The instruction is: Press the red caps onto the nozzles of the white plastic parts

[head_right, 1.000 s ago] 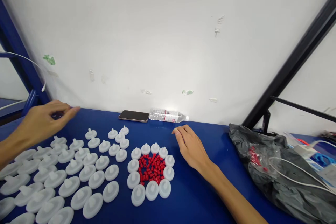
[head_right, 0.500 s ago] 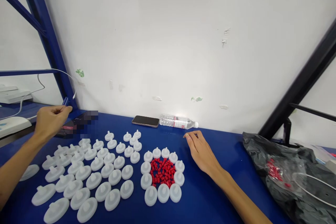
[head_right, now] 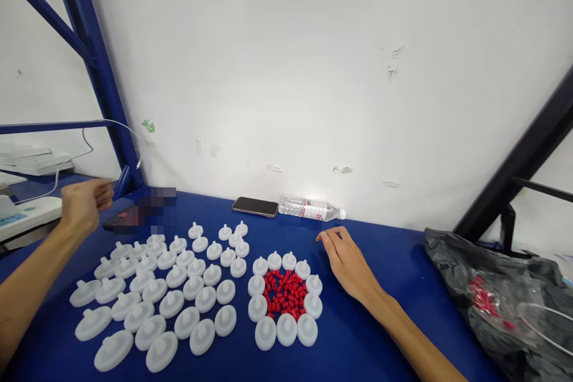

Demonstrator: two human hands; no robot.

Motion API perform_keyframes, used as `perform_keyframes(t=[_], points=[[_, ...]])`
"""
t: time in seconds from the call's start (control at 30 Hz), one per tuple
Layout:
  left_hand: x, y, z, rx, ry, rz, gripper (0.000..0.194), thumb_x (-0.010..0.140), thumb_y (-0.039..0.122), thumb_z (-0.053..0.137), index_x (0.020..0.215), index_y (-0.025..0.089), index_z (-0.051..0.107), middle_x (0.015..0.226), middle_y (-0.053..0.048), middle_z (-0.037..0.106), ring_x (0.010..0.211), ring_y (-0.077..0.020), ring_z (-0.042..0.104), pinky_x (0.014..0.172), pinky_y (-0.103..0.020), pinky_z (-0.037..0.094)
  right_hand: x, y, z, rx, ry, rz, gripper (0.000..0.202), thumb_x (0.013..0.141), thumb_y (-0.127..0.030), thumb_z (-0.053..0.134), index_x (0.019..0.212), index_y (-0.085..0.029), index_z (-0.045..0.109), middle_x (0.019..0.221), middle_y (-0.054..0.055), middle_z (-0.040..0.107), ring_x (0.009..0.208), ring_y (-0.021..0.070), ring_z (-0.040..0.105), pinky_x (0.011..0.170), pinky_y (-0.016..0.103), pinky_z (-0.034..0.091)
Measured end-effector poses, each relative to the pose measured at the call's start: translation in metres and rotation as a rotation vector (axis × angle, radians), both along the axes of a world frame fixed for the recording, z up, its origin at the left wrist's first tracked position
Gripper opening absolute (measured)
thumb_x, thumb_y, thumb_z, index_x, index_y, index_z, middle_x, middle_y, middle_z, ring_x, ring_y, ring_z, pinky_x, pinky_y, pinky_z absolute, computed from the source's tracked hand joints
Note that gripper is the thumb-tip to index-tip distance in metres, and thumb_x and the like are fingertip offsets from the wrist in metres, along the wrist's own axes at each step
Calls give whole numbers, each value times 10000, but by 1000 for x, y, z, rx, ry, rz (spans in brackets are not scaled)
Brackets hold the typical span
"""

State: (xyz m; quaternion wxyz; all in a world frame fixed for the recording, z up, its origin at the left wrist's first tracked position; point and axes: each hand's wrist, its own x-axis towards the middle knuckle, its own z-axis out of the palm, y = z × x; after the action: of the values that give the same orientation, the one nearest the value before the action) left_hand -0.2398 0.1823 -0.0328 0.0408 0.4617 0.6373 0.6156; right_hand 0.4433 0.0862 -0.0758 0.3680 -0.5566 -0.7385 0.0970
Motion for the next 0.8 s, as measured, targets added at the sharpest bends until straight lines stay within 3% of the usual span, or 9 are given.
perform_keyframes(t=[0.13,0.27,0.6,0.7,0.8], points=[[15,-10,-22,-24,82,151,494,1145,572,856,1435,176,797,1457,-87,808,1282,-354,814,1102,-535,738,-4,-1,-1,-2,11,16,564,1264,-588,387,1147,-297,855,1265,142,833,1227,376,863,1097,554,715],[38,-17,-38,-87,185,197,450,1147,522,866,1438,185,798,1475,-100,810,1283,-327,819,1114,-525,735,-9,-2,0,15,19,45,545,1258,-558,408,1093,-290,852,1223,139,845,1160,361,876,1090,546,722],[76,-6,-44,-110,207,231,463,1149,526,863,1456,187,792,1479,-108,809,1287,-327,818,1108,-536,740,-14,4,-2,69,22,68,484,1244,-492,456,1051,-298,854,1152,132,855,1111,361,852,1092,548,701],[90,5,-47,-92,170,215,478,1149,520,866,1482,188,776,1482,-124,805,1283,-312,819,1106,-542,741,-12,9,-9,74,2,47,477,1256,-504,487,967,-289,799,1065,111,819,1007,328,824,995,506,701],[102,17,-51,-78,108,208,471,1150,573,849,1406,179,816,1460,-77,814,1283,-365,815,1106,-525,743,-8,16,-17,65,-26,5,476,1274,-524,600,899,-260,730,954,53,762,879,259,765,902,449,690]])
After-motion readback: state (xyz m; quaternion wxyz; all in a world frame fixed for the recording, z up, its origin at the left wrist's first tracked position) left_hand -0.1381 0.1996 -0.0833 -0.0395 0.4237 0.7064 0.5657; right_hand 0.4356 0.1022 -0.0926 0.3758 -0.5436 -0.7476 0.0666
